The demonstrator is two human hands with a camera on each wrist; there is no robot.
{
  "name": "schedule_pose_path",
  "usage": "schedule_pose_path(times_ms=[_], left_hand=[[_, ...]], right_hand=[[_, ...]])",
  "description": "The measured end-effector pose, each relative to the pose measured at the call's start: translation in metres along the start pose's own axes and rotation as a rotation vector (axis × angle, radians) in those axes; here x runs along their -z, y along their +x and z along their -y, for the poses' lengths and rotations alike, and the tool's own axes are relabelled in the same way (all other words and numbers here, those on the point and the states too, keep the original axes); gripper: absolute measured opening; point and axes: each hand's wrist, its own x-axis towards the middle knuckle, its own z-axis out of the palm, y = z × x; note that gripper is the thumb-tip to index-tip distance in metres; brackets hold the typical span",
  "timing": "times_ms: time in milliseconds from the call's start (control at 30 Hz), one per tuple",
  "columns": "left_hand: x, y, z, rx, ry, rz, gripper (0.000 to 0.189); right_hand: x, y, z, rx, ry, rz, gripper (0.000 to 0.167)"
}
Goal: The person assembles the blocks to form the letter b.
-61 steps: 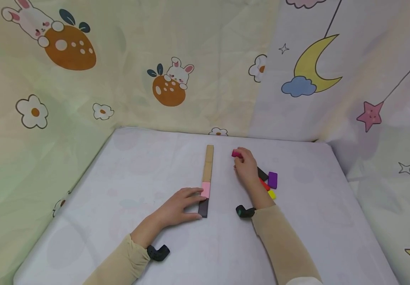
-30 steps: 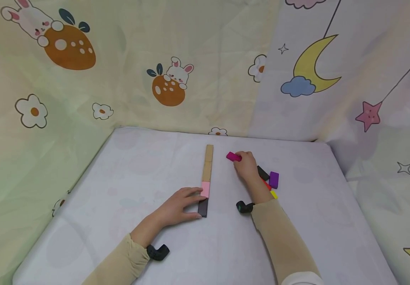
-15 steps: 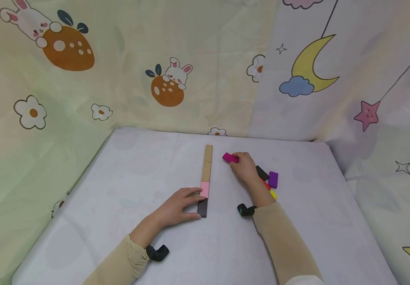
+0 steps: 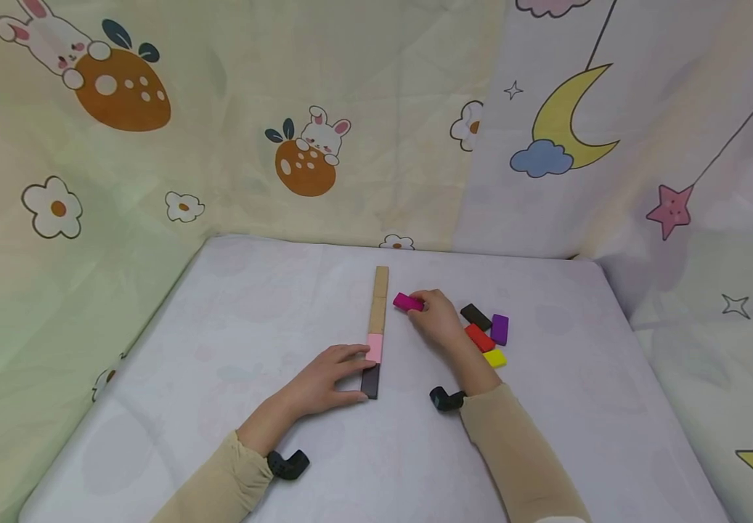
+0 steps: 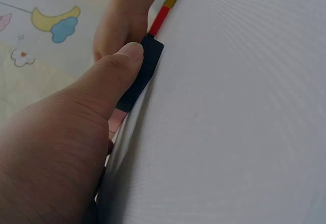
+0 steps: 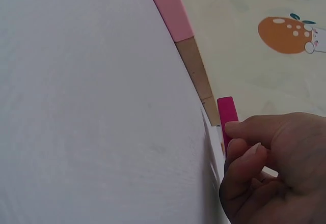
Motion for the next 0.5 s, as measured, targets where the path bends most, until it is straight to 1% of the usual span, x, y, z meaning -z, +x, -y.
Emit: schedule_pose_path(times_ms=[167, 300, 500], left_hand=[[-0.002, 0.0, 0.002, 0.015, -0.001, 0.011, 0.059], [-0.002, -0.001, 0.002, 0.03, -0.009, 0.021, 0.059], [-0.001, -0.001, 0.002, 0.028, -0.016, 0.021, 0.059]], right_hand=[[-0.008, -0.002, 0.0, -0.014, -0.019, 0.01, 0.043], [-0.011, -0.003, 0.003, -0.008, -0.027, 0.006, 0.043], [-0.015, -0.004, 0.008, -0.009, -0.049, 0.004, 0.041]])
